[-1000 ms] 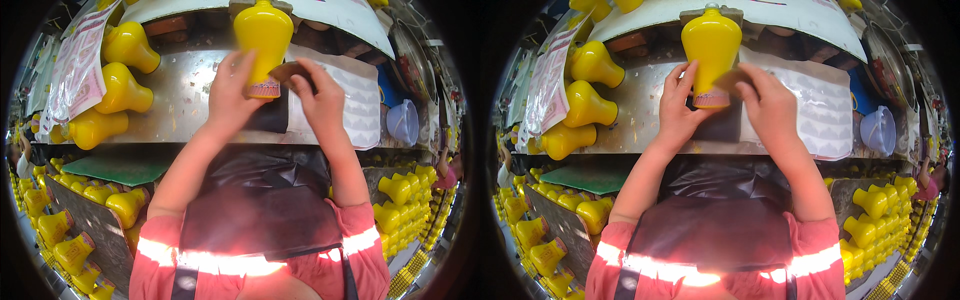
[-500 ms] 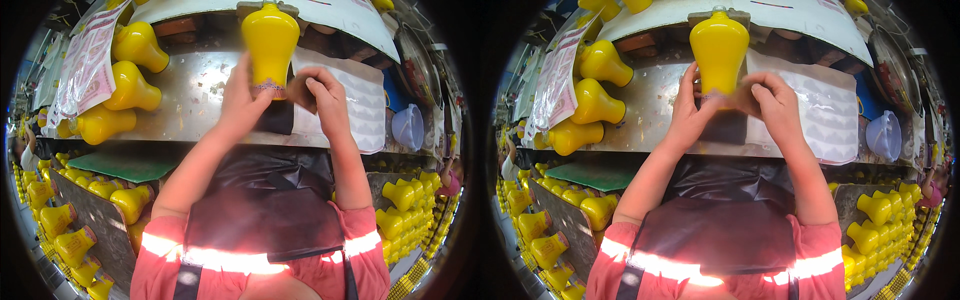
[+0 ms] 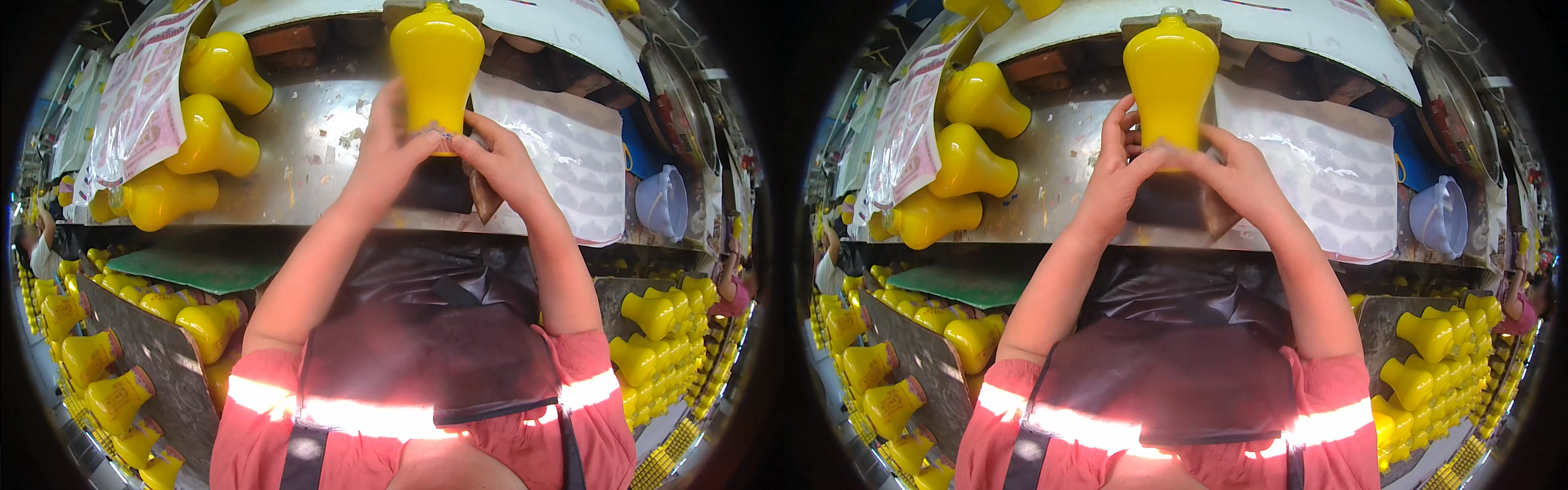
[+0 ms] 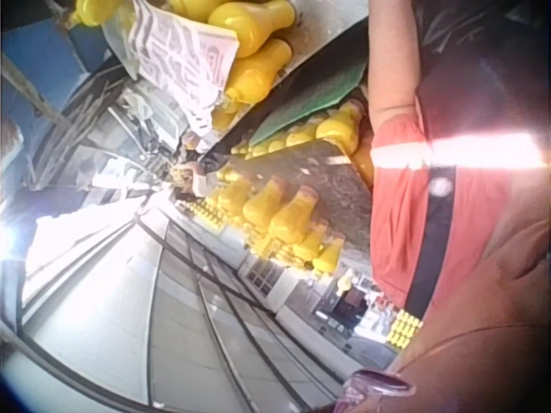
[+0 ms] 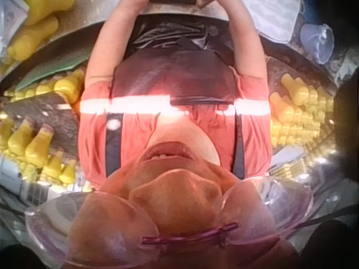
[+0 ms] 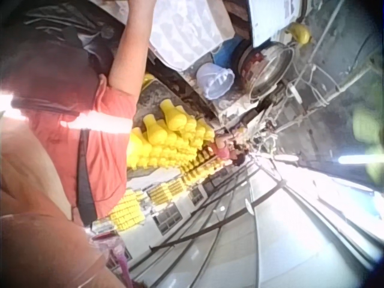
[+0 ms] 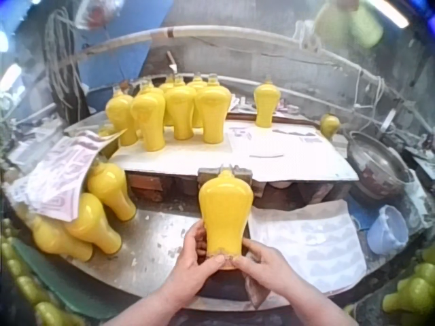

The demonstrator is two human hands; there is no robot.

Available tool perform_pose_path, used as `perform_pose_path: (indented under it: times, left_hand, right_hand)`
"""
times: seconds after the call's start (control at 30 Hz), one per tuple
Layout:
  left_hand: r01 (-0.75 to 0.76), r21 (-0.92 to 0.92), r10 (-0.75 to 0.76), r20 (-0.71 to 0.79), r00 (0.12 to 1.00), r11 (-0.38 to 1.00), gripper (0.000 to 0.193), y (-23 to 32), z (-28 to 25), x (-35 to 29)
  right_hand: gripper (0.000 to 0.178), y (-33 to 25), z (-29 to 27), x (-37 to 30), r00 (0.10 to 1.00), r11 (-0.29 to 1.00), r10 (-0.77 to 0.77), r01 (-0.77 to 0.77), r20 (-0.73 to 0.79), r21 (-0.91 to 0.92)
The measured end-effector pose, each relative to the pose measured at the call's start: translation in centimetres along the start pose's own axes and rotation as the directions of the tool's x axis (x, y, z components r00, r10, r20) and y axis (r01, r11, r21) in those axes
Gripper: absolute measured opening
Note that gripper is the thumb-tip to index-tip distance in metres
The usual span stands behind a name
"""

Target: The person applies a decorative label to the neck of a yellow ceramic vase, smooths it, and then applies a second label to the base. They repeat this process on multiple vases, handling each one individually and placing finished items aside.

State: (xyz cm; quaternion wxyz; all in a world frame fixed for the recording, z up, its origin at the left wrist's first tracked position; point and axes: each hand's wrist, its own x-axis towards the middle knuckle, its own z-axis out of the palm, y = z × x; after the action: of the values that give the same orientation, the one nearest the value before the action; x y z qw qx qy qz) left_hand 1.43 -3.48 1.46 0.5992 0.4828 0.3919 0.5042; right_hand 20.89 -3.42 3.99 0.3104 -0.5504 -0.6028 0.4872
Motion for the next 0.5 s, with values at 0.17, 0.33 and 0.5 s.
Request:
perform_pose_path:
  times: [0.17, 0.33, 0.5]
  left_hand:
    - [-0.033, 0.173, 0.04, -0.038, 0.998, 0.984, 0.092, 0.1, 0.2, 0.0]
    - [-0.021, 0.141, 0.029, -0.05, 0.998, 0.99, 0.095, -0.2, 0.2, 0.0]
    - [0.006, 0.173, 0.003, -0.053, 0.999, 0.985, 0.098, 0.1, 0.1, 0.0]
  right_hand:
    - [0.059, 1.3, 0.8, 0.3, 0.999, 1.0, -0.021, 0.021, -0.036, -0.007]
    - [0.055, 1.8, 0.6, 0.2, 0.998, 0.997, -0.03, 0.027, -0.049, -0.069]
    - [0.038, 0.6, -2.2, 0.3, 0.995, 0.965, 0.103, -0.102, 0.007, 0.241]
